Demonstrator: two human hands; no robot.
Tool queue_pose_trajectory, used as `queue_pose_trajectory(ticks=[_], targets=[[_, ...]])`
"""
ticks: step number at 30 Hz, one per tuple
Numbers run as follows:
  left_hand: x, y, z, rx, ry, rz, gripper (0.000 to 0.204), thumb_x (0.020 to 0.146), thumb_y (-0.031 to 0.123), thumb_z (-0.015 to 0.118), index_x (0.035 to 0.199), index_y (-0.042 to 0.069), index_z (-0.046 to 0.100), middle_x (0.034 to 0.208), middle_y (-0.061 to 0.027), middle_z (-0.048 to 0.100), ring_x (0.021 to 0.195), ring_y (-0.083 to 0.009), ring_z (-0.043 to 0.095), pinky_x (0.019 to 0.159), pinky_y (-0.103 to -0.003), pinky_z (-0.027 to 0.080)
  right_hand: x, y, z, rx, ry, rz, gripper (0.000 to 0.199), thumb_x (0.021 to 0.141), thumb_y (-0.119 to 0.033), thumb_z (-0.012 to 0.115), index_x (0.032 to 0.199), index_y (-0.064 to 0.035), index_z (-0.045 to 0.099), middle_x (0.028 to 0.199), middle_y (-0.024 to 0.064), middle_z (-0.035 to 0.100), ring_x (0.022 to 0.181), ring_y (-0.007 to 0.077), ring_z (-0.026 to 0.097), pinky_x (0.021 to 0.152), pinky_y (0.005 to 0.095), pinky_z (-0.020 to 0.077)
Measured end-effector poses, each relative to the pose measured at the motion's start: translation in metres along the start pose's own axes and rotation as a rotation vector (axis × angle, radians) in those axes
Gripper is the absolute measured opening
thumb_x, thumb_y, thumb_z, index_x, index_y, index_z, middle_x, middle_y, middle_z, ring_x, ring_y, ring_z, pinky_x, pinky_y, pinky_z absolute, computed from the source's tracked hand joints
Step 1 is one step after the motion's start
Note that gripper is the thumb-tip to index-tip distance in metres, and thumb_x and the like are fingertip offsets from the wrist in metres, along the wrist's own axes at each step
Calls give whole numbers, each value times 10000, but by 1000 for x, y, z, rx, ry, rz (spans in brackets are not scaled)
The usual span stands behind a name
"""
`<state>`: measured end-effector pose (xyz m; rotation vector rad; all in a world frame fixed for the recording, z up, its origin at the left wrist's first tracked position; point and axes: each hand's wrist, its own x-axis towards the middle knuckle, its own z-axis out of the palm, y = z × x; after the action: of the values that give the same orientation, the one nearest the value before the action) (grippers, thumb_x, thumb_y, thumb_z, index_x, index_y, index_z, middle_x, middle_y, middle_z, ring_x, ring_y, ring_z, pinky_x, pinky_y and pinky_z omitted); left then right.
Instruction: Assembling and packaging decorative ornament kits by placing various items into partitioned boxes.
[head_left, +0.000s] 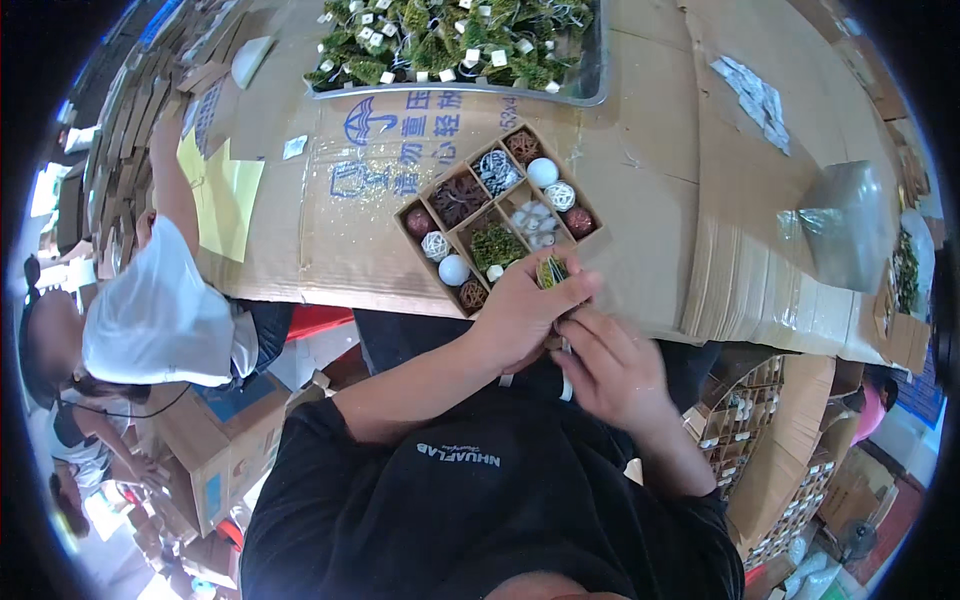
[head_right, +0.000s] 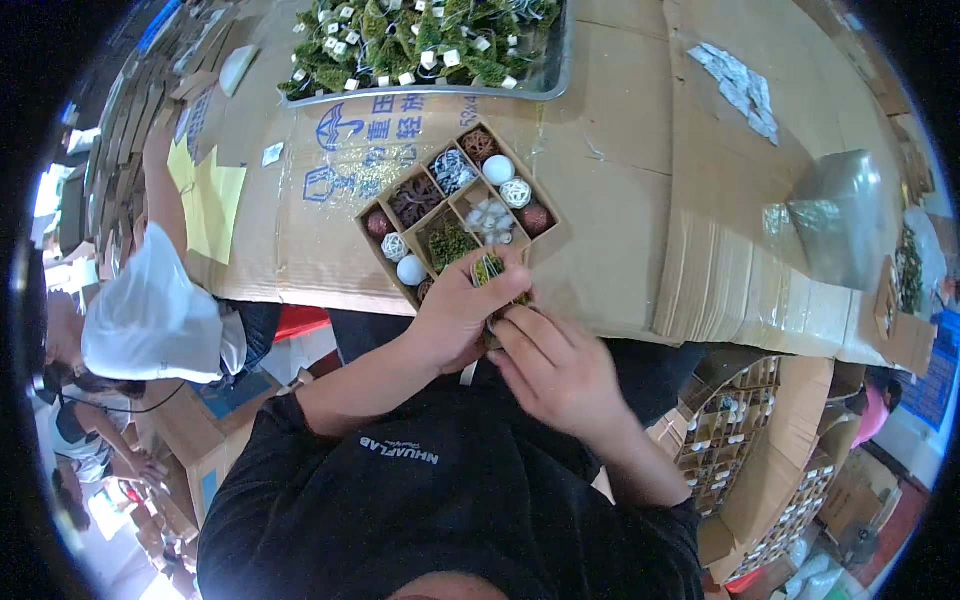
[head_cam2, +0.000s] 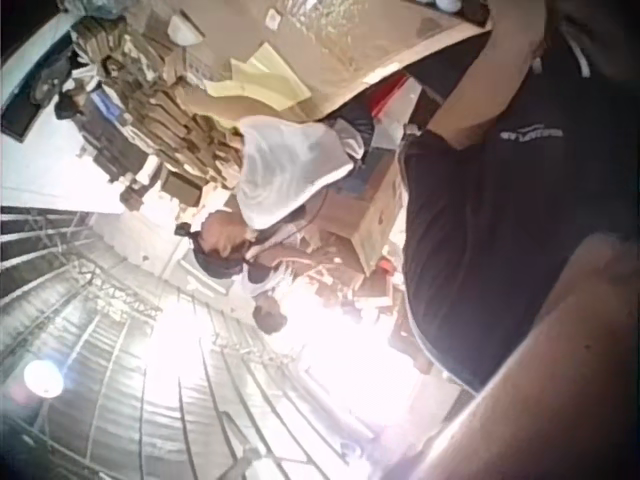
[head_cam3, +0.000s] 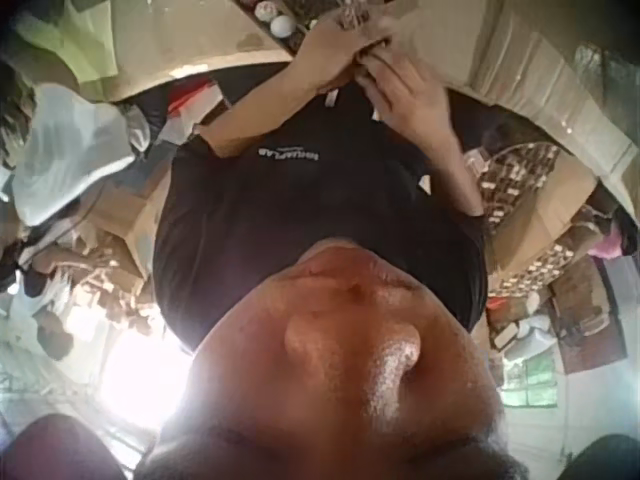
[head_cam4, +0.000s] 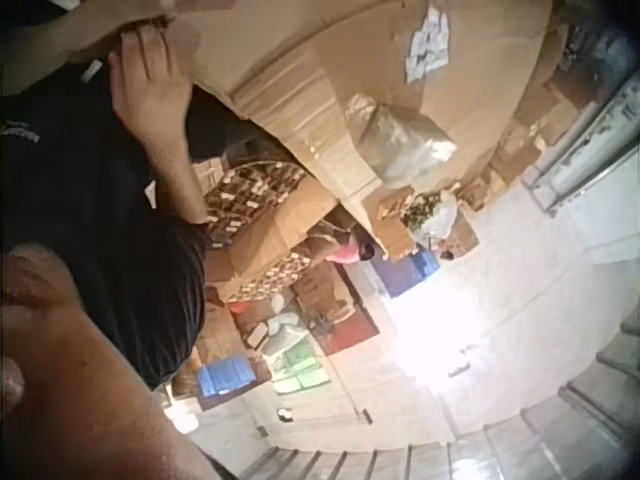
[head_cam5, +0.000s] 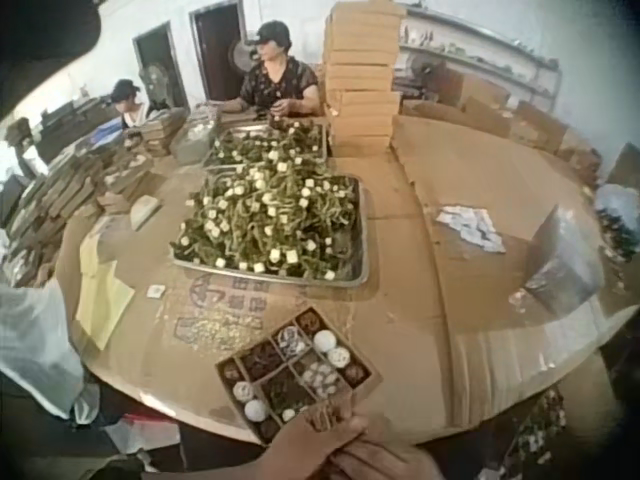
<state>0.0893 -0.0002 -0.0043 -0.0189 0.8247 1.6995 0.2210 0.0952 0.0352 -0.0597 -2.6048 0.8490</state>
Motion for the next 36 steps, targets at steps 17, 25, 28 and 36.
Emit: queue_pose_trajectory(ticks=[17,25,28,36], targets=[[5,43,-28,1950,-102,919,784,802,53,618,1514,27,290,1121,-171,537,1019,-344,538,953,-424,440,37,26,43,834,-87,739,242,1009,-181,556,896,25,610,692,50,631,575,92,590,525,247,461],[-5,86,-54,2040,-289,832,870,727,222,754,1484,70,352,1379,-189,484,1324,-370,451,1077,-465,391,42,13,94,1071,-110,977,349,1031,-222,506,816,30,617,614,53,629,446,99,544,432,265,426],[-15,88,-61,2013,-256,735,939,681,276,800,1480,61,354,1432,-195,427,1366,-378,405,1097,-485,371,38,8,102,860,-11,894,383,1042,-251,509,772,5,596,595,43,614,468,83,560,426,224,420],[-27,52,-81,2130,-241,623,946,749,394,750,1501,19,315,1574,-170,296,1470,-310,277,1191,-443,235,27,25,120,407,2,735,310,945,-223,598,736,5,621,631,210,610,570,377,626,523,441,487]])
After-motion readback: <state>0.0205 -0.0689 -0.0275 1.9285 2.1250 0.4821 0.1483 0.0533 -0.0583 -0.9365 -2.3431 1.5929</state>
